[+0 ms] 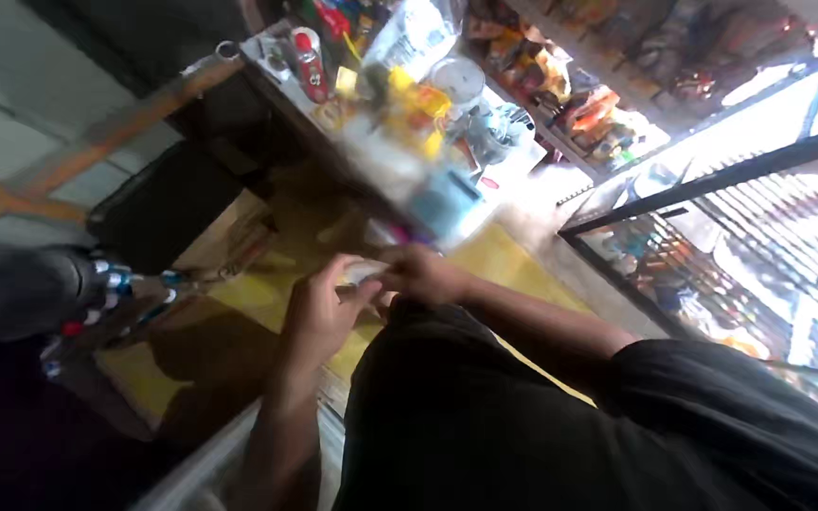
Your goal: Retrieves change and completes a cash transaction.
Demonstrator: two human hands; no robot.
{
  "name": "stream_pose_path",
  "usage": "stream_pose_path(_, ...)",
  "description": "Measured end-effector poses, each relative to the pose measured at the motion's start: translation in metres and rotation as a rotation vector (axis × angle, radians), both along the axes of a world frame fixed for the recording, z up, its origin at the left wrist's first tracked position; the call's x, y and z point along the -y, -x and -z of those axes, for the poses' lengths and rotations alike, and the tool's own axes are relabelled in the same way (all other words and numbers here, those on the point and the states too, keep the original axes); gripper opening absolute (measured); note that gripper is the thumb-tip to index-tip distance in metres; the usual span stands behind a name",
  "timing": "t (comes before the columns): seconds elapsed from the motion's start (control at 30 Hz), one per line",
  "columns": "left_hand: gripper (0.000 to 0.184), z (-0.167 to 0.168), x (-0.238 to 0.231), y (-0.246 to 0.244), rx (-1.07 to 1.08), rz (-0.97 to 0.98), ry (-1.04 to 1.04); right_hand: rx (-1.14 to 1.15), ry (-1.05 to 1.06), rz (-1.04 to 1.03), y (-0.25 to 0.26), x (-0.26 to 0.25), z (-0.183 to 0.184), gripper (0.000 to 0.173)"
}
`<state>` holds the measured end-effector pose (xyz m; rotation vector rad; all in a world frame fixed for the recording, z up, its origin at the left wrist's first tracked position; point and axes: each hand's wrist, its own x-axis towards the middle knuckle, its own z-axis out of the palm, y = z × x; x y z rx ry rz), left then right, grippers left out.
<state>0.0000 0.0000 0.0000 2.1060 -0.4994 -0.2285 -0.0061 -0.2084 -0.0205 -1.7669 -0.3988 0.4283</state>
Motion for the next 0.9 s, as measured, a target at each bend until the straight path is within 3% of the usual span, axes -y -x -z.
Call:
stream_pose_path(0.07,0.021,0.022,0.001,-0.045,-0.018,0.009,0.032,-0.018,0.002,0.096,-0.027,0.001,0.014,0.014)
stream_pose_path(0.13,0.02,0.034,-0.008,-0.083,-0.067,-0.023,-0.096,-0.034,0.062,0.281,-0.037,0.006,0.039,0.019)
stream_pose_path(0.27,0.031,0.065,-0.06,-0.151,-0.177,-0.012,-0.368,-0.292,0.58,0.869,-0.03,0.049,0.093,0.056)
stream_pose_path(0.37,0.035,0.107,-0.111,-0.196,-0.215,0.028,-0.521,-0.426,0.767,1.078,-0.032,0.073,0.121,0.071)
stream_pose_path(0.5,0.037,0.15,-0.181,-0.246,-0.337,0.14,-0.73,-0.5,0.868,1.195,-0.049,0.06,0.139,0.06)
stream_pose_path(0.67,0.036,0.195,-0.274,-0.328,-0.407,0.151,-0.817,-0.585,0.791,1.401,-0.064,0.043,0.144,0.062)
stream_pose_path(0.8,0.04,0.213,-0.342,-0.369,-0.481,0.075,-0.935,-0.611,0.891,1.371,-0.069,0.045,0.145,0.061)
stream_pose_path(0.9,0.039,0.215,-0.367,-0.38,-0.518,0.071,-0.991,-0.64,0.869,1.396,-0.074,0.044,0.136,0.056)
